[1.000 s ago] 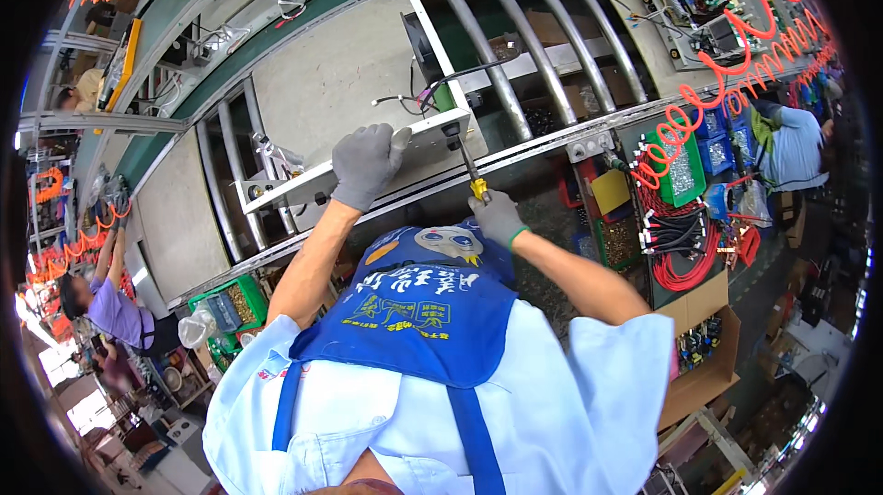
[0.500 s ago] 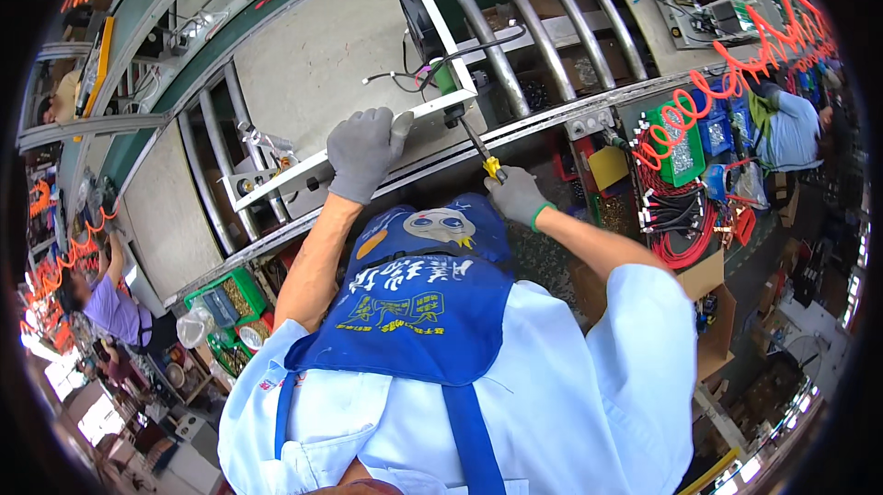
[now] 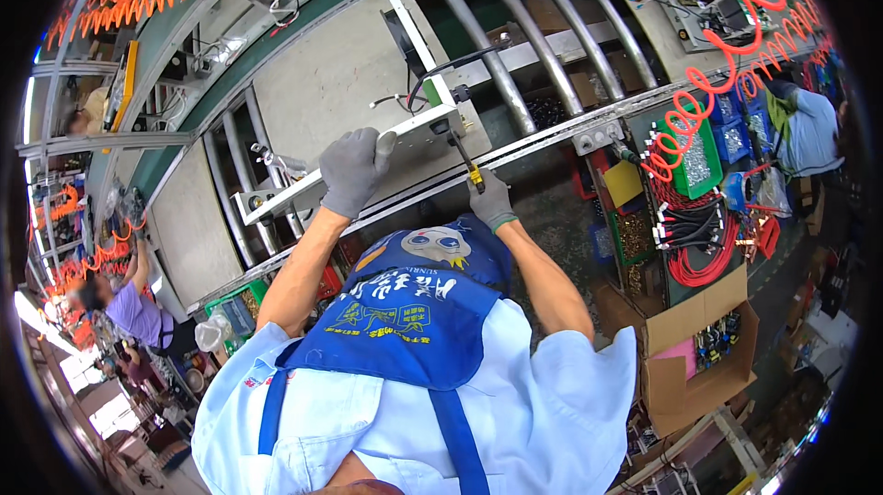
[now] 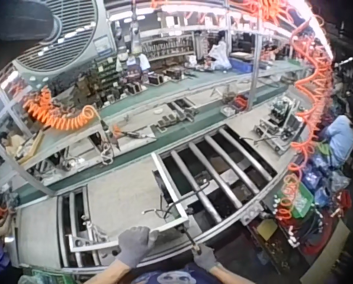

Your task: Assemble and test electronic power supply components on a production line.

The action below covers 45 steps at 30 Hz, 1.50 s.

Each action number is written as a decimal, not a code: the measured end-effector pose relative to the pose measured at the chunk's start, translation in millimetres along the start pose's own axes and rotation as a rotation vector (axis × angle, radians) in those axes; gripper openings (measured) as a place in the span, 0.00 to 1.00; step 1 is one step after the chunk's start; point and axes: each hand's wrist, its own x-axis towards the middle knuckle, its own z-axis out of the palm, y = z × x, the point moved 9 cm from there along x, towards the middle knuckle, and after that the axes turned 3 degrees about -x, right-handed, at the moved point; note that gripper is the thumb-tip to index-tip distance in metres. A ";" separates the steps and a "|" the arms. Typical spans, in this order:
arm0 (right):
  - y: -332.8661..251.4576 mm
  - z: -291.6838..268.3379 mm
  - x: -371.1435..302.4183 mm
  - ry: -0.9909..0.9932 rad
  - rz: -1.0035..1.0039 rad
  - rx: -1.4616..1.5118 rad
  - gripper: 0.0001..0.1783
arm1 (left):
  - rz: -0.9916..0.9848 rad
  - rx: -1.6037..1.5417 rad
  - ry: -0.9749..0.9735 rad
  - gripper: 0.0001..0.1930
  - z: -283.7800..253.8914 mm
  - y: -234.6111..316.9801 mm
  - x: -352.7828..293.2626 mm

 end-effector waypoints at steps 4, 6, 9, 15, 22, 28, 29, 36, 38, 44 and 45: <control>-31.9 -48.2 -36.3 -0.772 0.592 0.273 0.11 | -0.042 -0.004 -0.028 0.16 -0.6 -2.3 1.8; -75.6 -89.9 -43.4 -0.896 0.571 0.291 0.13 | -0.004 -0.065 0.103 0.12 -17.6 4.2 0.4; -111.3 -125.5 -46.8 -0.909 0.485 -0.119 0.15 | 0.055 -0.289 0.313 0.14 -47.0 14.5 -13.5; -125.9 -126.4 -74.5 -1.056 0.309 -0.246 0.20 | -0.238 -1.202 -0.443 0.13 28.0 53.9 -59.6; -111.9 -145.6 -99.0 -1.126 0.382 0.105 0.19 | -0.380 -1.344 -0.528 0.15 56.1 80.0 -62.8; -49.6 -162.3 -105.2 -1.021 0.363 0.097 0.18 | -0.429 -1.456 -0.338 0.15 65.4 89.9 -26.0; -31.8 -167.9 -109.2 -0.974 0.377 0.147 0.18 | -0.401 -1.441 -0.313 0.16 66.6 89.0 -21.0; 143.2 -260.9 -158.6 -0.021 0.916 0.245 0.18 | -0.526 -1.240 -0.464 0.18 108.7 62.2 -70.9; 176.9 -299.8 -165.9 0.265 0.926 0.220 0.23 | -0.654 -1.255 -0.443 0.15 122.6 42.5 -96.9; 239.3 -408.4 -90.0 0.463 0.841 -0.414 0.32 | -0.948 -1.255 -0.401 0.11 149.1 -18.3 -174.1; 242.5 -416.7 -72.5 0.404 0.790 -0.370 0.34 | -0.996 -1.217 -0.416 0.08 152.0 -29.4 -184.5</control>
